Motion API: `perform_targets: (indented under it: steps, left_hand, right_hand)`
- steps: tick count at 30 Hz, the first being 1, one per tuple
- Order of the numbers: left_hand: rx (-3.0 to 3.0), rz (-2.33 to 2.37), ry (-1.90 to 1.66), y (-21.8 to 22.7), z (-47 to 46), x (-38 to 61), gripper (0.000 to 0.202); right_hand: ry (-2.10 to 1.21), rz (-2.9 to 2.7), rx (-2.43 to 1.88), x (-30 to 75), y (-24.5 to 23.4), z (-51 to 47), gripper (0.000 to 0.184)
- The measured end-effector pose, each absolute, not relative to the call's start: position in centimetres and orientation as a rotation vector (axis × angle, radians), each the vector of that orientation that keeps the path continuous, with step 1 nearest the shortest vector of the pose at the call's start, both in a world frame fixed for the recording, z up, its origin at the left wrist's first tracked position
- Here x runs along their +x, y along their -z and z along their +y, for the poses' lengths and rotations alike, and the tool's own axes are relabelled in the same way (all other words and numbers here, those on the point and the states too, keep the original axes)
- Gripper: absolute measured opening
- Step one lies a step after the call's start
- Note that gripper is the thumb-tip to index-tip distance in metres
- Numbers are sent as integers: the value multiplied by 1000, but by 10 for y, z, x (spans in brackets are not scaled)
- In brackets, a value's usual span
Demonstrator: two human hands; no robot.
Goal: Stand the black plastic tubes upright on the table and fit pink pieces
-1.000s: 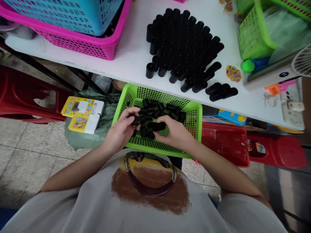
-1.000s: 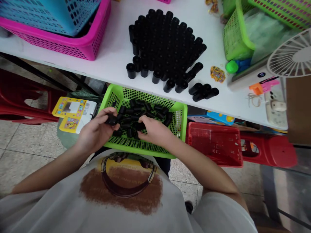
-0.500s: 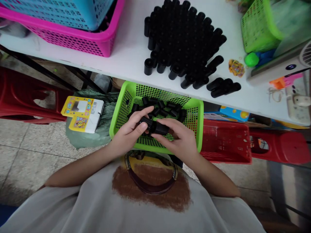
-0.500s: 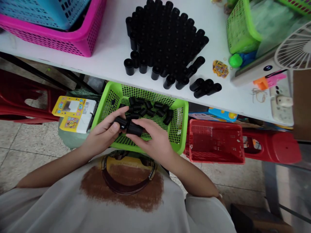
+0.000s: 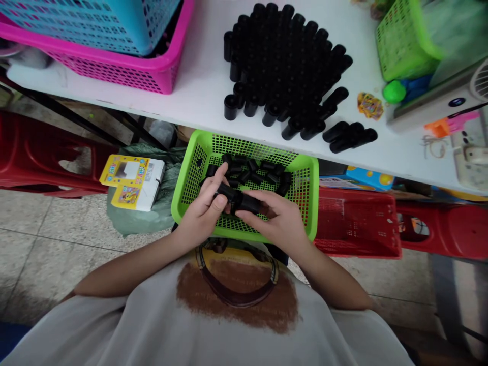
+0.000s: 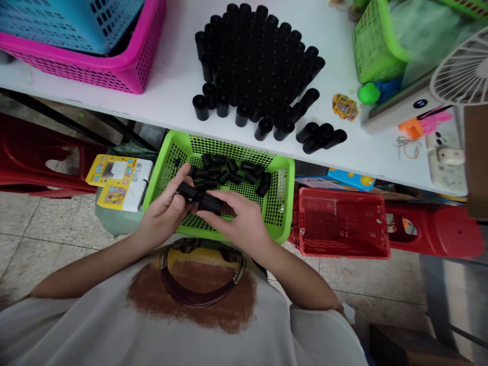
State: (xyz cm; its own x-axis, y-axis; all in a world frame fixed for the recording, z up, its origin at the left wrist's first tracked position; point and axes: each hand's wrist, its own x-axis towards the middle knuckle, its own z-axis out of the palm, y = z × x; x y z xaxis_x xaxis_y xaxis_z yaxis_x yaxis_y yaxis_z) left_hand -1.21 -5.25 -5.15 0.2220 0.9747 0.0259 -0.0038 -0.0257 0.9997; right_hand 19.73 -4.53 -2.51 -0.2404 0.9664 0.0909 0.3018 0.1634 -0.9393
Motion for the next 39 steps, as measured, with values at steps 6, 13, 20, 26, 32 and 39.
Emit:
perform_targets:
  steps: [6, 13, 20, 26, 32, 39]
  left_hand:
    - [1371, 1019, -1067, 47, -55, -6, 64]
    - [970, 1096, -1182, 58, -55, 8, 55]
    - [1490, 1047, -1035, 48, -52, 0, 59]
    - [1934, 1103, -738, 48, -46, -2, 65]
    - [1908, 1172, -924, 21, 4, -18, 58]
    - [1617, 1530, -1010, 20, 117, -51, 118]
  right_hand:
    - [-1637, -1308, -1185, 199, 40, -43, 42]
    - [-1579, -1277, -1192, 200, 42, -49, 49]
    - [-1616, -1296, -1166, 201, 43, -49, 51]
    - [-1544, -1323, -1210, 204, 50, -46, 57]
    - [-1309, -1439, -1263, 220, 53, -46, 63]
    - [-536, -1875, -1611, 267, 61, -31, 27]
